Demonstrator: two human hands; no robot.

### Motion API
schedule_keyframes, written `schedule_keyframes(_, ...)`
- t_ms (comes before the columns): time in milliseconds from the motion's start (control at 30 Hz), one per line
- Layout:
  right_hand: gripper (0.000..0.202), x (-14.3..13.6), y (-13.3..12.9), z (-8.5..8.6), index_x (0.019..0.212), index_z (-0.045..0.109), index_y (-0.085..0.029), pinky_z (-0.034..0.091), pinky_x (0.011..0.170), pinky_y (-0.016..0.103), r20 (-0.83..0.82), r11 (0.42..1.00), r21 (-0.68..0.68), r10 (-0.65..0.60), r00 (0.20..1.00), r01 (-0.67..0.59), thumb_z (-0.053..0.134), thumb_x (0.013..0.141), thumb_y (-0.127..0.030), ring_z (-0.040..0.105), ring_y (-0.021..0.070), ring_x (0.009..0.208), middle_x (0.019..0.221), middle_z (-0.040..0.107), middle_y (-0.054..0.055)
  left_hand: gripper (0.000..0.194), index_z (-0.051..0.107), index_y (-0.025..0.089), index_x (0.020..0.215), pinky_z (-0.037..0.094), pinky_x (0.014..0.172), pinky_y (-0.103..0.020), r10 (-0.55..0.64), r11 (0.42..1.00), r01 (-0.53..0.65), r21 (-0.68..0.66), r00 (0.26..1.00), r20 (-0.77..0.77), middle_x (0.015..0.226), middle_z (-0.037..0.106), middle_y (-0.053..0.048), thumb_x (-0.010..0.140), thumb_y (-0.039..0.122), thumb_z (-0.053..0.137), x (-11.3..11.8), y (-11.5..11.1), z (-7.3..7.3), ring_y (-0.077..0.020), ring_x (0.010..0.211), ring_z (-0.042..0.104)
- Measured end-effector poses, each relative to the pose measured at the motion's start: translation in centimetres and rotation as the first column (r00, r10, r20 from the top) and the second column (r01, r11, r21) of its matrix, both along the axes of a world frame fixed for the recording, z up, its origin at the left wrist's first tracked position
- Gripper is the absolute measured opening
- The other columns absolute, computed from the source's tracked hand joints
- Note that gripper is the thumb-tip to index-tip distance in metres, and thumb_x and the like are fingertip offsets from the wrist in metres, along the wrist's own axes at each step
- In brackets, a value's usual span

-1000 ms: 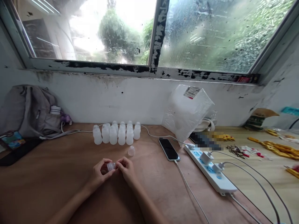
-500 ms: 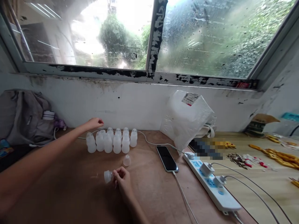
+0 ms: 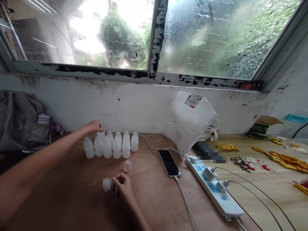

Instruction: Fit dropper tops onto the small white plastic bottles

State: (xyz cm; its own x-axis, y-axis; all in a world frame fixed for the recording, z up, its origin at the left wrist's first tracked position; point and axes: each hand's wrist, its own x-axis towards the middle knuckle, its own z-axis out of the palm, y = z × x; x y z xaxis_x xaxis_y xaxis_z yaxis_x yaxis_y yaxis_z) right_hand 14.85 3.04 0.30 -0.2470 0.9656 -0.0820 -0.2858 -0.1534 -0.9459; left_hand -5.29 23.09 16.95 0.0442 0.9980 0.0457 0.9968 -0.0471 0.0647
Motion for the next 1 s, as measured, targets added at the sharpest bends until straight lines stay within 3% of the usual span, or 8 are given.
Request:
schedule_keyframes(133,0.033,0.0,-0.1,0.2,0.064,0.045,-0.016,0.032,0.031,0.017,0.001,1.000,0.009,-0.001,1.000,0.001,0.064,0.063,-0.043,0.042,0.0065,0.030,0.043,0.052,-0.005,0.045,0.058,0.016,0.103,0.041,0.074,-0.032,0.043,0.933,-0.058,0.356,0.998,0.051,0.101,0.059,-0.013,0.076,0.044,0.036,-0.6,-2.5,3.7,-0.0254,0.090,0.055)
schedule_keyframes(233,0.032,0.1,-0.1,0.3,0.064,0.047,-0.016,0.032,0.031,0.017,0.003,0.999,-0.004,-0.032,0.999,0.032,0.064,0.063,-0.043,0.043,0.0065,0.031,0.044,0.052,-0.005,0.040,0.061,0.016,0.097,0.042,0.068,-0.027,-0.171,0.668,-0.012,0.744,0.971,0.168,0.090,0.058,-0.008,0.079,0.043,0.037,-0.2,-6.5,4.8,-0.0182,0.073,0.056)
schedule_keyframes(300,0.031,0.3,-0.1,0.2,0.065,0.048,-0.015,0.033,0.032,0.017,-0.017,0.997,-0.022,-0.076,0.997,0.076,0.063,0.063,-0.043,0.043,0.0061,0.032,0.046,0.052,-0.005,0.035,0.063,0.017,0.091,0.042,0.066,-0.025,-0.303,0.604,0.037,0.796,0.934,0.187,0.082,0.055,-0.004,0.078,0.042,0.042,0.6,-9.9,4.1,-0.0149,0.067,0.054)
schedule_keyframes(433,0.029,0.8,0.3,-0.4,0.066,0.049,-0.015,0.035,0.033,0.017,-0.083,0.979,-0.033,-0.204,0.975,0.202,0.063,0.064,-0.041,0.043,0.0055,0.034,0.048,0.050,-0.005,0.032,0.061,0.021,0.098,0.043,0.069,-0.025,-0.492,0.672,0.151,0.725,0.822,0.286,0.078,0.053,-0.001,0.076,0.040,0.048,2.5,-17.1,-1.0,-0.0134,0.070,0.053)
schedule_keyframes(567,0.028,1.2,0.7,-0.7,0.068,0.050,-0.016,0.035,0.032,0.018,-0.085,0.963,-0.028,-0.271,0.959,0.270,0.064,0.063,-0.040,0.044,0.0053,0.034,0.051,0.051,-0.006,0.030,0.060,0.022,0.098,0.045,0.069,-0.024,-0.371,0.808,-0.080,0.584,0.701,0.609,0.083,0.054,-0.001,0.076,0.039,0.049,3.7,-21.5,-7.4,-0.0137,0.073,0.054)
schedule_keyframes(667,0.029,1.2,0.8,-0.6,0.070,0.051,-0.016,0.036,0.032,0.017,-0.071,0.967,-0.015,-0.254,0.965,0.253,0.064,0.063,-0.040,0.044,0.0050,0.034,0.053,0.051,-0.005,0.033,0.057,0.022,0.101,0.045,0.075,-0.027,-0.325,0.839,-0.163,0.519,0.615,0.719,0.091,0.056,-0.003,0.074,0.040,0.051,3.9,-22.4,-10.7,-0.0159,0.080,0.055)
schedule_keyframes(800,0.030,1.5,0.6,-0.2,0.073,0.052,-0.016,0.036,0.032,0.017,-0.051,0.969,-0.001,-0.245,0.968,0.246,0.065,0.062,-0.041,0.044,0.0046,0.034,0.057,0.053,-0.004,0.038,0.053,0.021,0.105,0.044,0.078,-0.029,-0.318,0.838,-0.210,0.504,0.563,0.763,0.093,0.058,-0.004,0.073,0.041,0.053,4.0,-22.3,-13.1,-0.0166,0.083,0.055)
schedule_keyframes(1000,0.031,2.4,0.7,0.5,0.072,0.053,-0.015,0.037,0.033,0.018,-0.027,0.965,0.018,-0.262,0.965,0.262,0.067,0.059,-0.039,0.045,0.0046,0.035,0.057,0.053,-0.004,0.040,0.049,0.022,0.110,0.044,0.079,-0.029,-0.274,0.845,-0.278,0.457,0.510,0.815,0.098,0.058,-0.005,0.076,0.044,0.048,3.9,-22.6,-14.2,-0.0172,0.088,0.055)
